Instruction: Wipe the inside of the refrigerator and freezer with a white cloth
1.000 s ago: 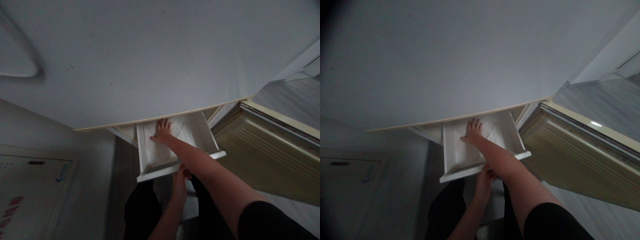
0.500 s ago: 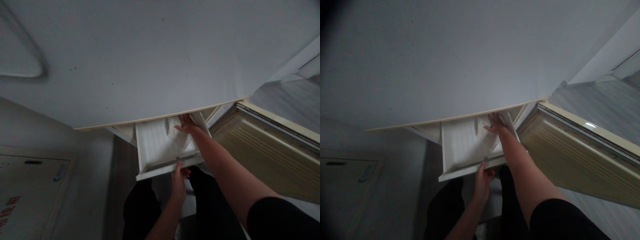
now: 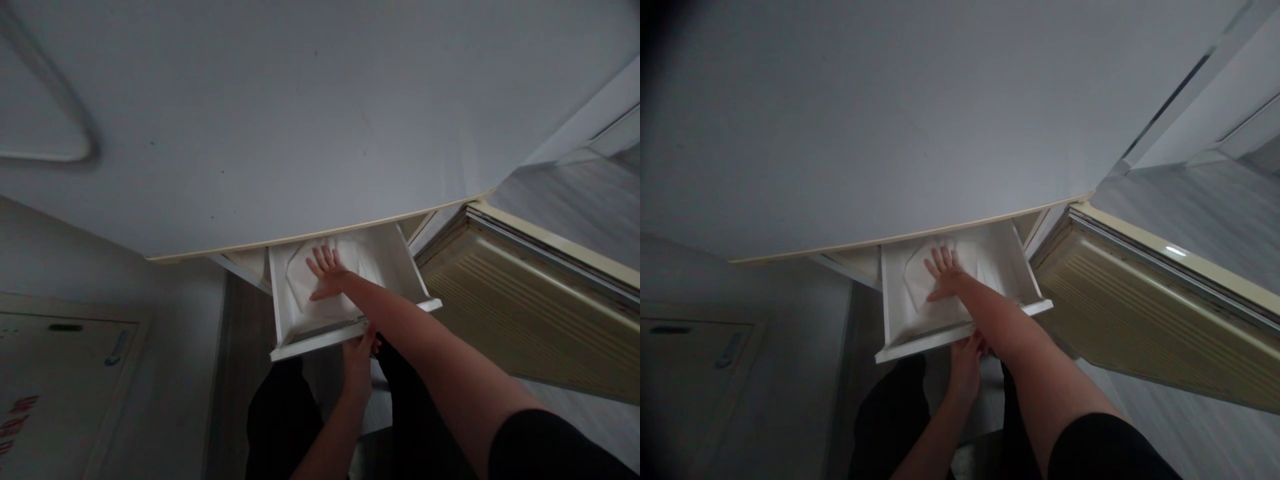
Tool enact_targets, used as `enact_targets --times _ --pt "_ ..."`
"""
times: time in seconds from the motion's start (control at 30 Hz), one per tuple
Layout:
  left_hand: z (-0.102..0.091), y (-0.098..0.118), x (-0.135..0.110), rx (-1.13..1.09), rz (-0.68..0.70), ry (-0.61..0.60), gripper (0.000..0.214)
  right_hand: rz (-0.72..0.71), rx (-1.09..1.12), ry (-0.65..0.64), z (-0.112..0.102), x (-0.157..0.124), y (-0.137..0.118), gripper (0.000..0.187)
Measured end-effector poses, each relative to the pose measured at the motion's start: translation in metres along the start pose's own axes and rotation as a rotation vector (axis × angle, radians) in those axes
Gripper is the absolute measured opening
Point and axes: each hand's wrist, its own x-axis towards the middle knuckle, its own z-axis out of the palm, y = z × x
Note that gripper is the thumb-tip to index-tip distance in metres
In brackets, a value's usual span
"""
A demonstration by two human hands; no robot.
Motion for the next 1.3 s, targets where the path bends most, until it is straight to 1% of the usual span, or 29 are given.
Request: enact_targets --times 0.07,0.1,0.17,0.2,0.27,0.33,0.37,0.47,0.53,0.57,0.63,0.67,0.73,0.8,0.9,0.97,1.07,1.1,1.17,1.23,1.3 --pt "0.0 0.0 -0.001 0.008 0.017 -0.035 0.038 -0.126 -0.032 -0.028 0.002 0.013 -0.03 0.123" --pt "0.001 0.0 -0.001 0.008 0.025 -0.047 0.036 -0.157 -0.054 -0.048 0.003 0.018 -0.042 0.119" --pt "0.001 0.001 -0.001 0.007 0.031 -0.065 0.034 -0.177 -0.083 -0.083 0.004 0.023 -0.053 0.113" --pt "0.001 0.001 0.0 0.01 0.027 -0.07 0.035 -0.188 -0.085 -0.097 0.003 0.024 -0.052 0.111" --pt "0.0 0.0 0.001 0.026 0.005 -0.068 0.037 -0.239 -0.065 -0.105 0.001 0.019 -0.037 0.107" --pt "0.0 -0.002 0.003 0.042 -0.026 -0.043 0.042 -0.286 -0.032 -0.096 -0.002 0.006 -0.009 0.105" --pt "-0.001 -0.003 0.004 0.044 -0.038 -0.027 0.045 -0.288 -0.019 -0.085 -0.003 -0.003 0.006 0.107" --pt "0.0 -0.003 0.004 0.03 -0.054 0.008 0.05 -0.222 -0.007 -0.018 -0.005 -0.036 0.053 0.12" --pt "0.001 -0.002 0.003 0.014 -0.052 0.018 0.051 -0.116 -0.018 0.044 -0.007 -0.058 0.079 0.121" --pt "0.002 -0.002 0.003 0.006 -0.05 0.019 0.05 -0.049 -0.021 0.076 -0.009 -0.067 0.09 0.116" --pt "0.003 0.0 0.001 -0.009 -0.048 0.017 0.048 0.069 -0.019 0.124 -0.012 -0.081 0.105 0.1" --pt "0.003 0.001 0.001 -0.015 -0.051 0.014 0.047 0.107 -0.016 0.141 -0.014 -0.086 0.109 0.09" --pt "0.003 0.003 -0.001 -0.025 -0.063 0.005 0.047 0.138 -0.013 0.16 -0.014 -0.093 0.111 0.074" --pt "0.003 0.004 -0.002 -0.033 -0.078 -0.006 0.049 0.151 -0.011 0.172 -0.012 -0.096 0.106 0.07" --pt "0.003 0.005 -0.003 -0.046 -0.09 -0.016 0.052 0.135 -0.01 0.171 -0.005 -0.098 0.091 0.083" --pt "0.003 0.005 -0.003 -0.056 -0.092 -0.016 0.053 0.034 -0.026 0.142 0.0 -0.094 0.08 0.096" --pt "0.004 0.004 -0.002 -0.066 -0.088 -0.009 0.052 -0.224 -0.073 0.045 0.004 -0.076 0.059 0.116" --pt "0.004 0.003 -0.002 -0.068 -0.084 -0.009 0.051 -0.293 -0.08 0.011 0.005 -0.067 0.049 0.119" --pt "0.003 0.002 -0.001 -0.07 -0.073 -0.02 0.047 -0.361 -0.075 -0.027 0.008 -0.046 0.023 0.117" --pt "0.002 -0.001 -0.001 -0.074 -0.055 -0.034 0.044 -0.376 -0.074 -0.034 0.014 -0.027 -0.007 0.112" --pt "0.001 -0.004 0.0 -0.081 -0.031 -0.029 0.043 -0.337 -0.085 -0.045 0.02 -0.014 -0.036 0.106"
